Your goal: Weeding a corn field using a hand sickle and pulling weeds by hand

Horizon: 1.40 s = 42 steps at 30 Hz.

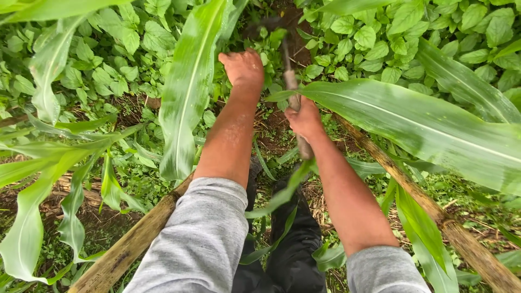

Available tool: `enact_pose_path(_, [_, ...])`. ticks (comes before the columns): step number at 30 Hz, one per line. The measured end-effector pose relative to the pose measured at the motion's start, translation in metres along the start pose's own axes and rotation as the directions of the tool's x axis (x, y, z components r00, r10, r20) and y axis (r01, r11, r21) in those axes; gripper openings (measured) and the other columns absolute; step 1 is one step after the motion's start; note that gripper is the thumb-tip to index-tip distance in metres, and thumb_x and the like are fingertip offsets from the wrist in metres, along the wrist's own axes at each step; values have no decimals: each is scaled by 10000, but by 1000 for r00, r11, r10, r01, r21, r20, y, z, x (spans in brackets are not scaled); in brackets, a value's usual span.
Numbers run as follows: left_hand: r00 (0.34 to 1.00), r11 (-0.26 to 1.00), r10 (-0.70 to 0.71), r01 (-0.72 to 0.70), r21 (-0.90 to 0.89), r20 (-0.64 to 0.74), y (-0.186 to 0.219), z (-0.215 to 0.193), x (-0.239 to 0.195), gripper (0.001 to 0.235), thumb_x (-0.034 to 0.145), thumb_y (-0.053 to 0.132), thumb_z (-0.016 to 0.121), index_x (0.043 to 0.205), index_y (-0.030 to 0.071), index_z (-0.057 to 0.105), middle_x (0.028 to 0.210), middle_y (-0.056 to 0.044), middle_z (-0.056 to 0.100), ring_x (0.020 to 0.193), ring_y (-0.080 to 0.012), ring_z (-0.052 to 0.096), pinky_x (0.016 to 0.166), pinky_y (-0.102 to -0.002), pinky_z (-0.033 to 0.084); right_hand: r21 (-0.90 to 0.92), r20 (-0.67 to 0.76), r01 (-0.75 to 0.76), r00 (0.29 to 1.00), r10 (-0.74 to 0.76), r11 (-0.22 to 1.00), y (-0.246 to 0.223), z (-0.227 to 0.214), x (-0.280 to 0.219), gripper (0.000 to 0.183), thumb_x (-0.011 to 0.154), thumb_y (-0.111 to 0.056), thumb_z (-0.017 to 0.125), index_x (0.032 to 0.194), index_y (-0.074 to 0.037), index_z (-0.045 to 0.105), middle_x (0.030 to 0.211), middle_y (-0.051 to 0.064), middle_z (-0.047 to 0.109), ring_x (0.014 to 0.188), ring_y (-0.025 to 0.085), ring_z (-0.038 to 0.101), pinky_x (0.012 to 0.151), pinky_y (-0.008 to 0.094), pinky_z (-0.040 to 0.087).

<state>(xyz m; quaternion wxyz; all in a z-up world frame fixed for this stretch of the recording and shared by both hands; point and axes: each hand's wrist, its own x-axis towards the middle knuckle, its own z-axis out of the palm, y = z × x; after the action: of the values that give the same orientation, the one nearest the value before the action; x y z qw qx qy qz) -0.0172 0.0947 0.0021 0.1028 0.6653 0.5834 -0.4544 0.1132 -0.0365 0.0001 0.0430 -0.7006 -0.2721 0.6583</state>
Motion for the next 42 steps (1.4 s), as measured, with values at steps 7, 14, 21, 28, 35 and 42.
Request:
enact_pose_path(7, [995,982,98,-91,166,-29,10,0,-8,538,906,308,748,1357,82,559,1241,-116,693,1208,-297,609,1150,-599,319,2,48,-70,996,70,998,-7,-23,-30,345,996,-118,609,1333,-174,564,1160,124,599,856,223,640,699,344,590])
enact_pose_path(14, [984,956,178,-167,243,-27,19,1,-25,631,884,336,765,1400,55,536,1406,-207,616,1345,-371,536,1163,-621,310,-108,93,-126,986,136,986,-12,-26,-46,408,1009,-90,603,1396,-128,478,1173,143,567,812,189,618,636,308,569])
enact_pose_path(21, [975,997,73,-74,4,-212,40,24,-24,294,1011,72,459,1153,21,711,1047,-127,743,1087,-379,684,1136,-723,207,103,-168,143,978,-125,984,32,-3,-57,383,995,-32,561,1353,39,448,1075,252,599,791,260,646,657,351,614])
enact_pose_path(28, [966,992,110,-92,87,-234,37,31,-25,248,1003,68,513,1108,7,730,990,-165,752,1042,-374,706,1148,-707,229,-37,-31,73,997,-74,997,83,19,-40,393,968,-23,600,1333,37,468,985,204,614,675,245,646,568,356,618])
enact_pose_path(35, [820,987,-33,-64,-148,-571,51,41,-88,123,897,29,652,929,135,707,720,16,689,768,-233,711,934,-696,366,527,-246,181,968,-54,831,68,31,-71,270,956,-29,573,1199,39,475,802,97,545,535,146,578,434,268,570])
enact_pose_path(42, [981,767,142,-192,-613,-130,42,37,-158,221,947,166,579,1110,109,716,1044,-69,785,1107,-311,725,1014,-497,433,543,-348,201,938,1,816,73,38,-151,315,953,-9,584,1239,74,481,801,129,617,526,167,610,431,303,599])
